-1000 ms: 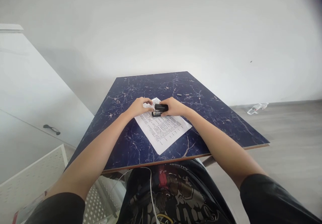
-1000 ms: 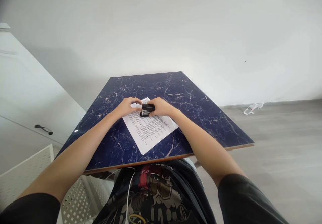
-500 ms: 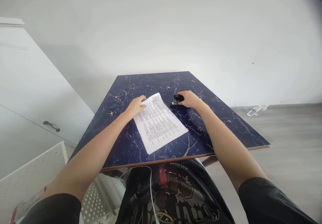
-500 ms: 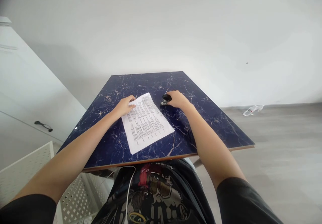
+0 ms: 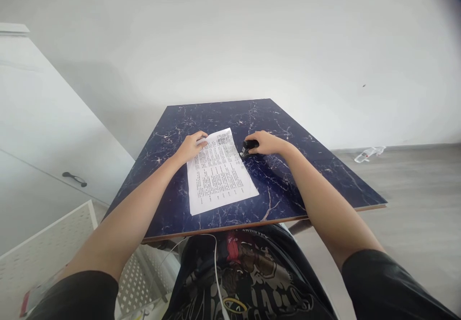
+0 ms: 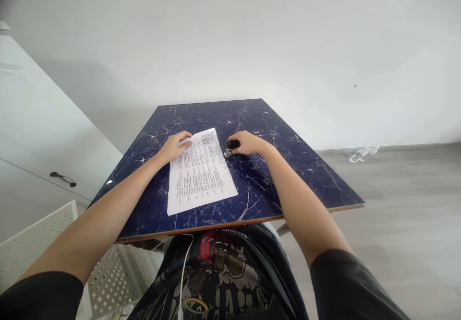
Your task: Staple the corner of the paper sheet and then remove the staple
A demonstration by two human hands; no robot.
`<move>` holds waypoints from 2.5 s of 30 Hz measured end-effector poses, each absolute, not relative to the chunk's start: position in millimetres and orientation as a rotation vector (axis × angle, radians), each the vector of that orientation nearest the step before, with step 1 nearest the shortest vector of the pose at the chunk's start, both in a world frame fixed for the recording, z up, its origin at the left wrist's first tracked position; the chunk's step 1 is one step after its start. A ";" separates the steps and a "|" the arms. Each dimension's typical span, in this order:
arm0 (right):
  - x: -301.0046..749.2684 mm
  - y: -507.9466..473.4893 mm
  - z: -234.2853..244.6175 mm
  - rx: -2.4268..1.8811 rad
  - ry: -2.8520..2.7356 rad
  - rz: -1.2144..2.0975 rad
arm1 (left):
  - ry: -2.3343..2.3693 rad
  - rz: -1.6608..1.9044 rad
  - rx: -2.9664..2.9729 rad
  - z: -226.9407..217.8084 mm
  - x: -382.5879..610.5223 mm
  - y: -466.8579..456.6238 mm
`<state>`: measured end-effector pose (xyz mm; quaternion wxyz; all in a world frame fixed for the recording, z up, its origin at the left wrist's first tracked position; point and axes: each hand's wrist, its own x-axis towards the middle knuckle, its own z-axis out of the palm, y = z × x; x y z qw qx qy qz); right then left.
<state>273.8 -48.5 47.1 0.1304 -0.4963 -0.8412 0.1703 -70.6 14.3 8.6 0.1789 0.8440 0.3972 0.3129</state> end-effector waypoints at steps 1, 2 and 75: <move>272.2 -49.0 46.9 -1.437 -2.443 0.501 | 1.127 0.898 2.400 8.0 -70.2 14.6; 270.1 -49.6 46.9 -1.429 -2.446 0.511 | 1.133 0.911 2.410 7.4 -70.0 14.9; 216.8 -54.4 35.8 -1.359 -2.339 0.378 | 0.964 0.974 2.147 12.3 -49.2 -1.5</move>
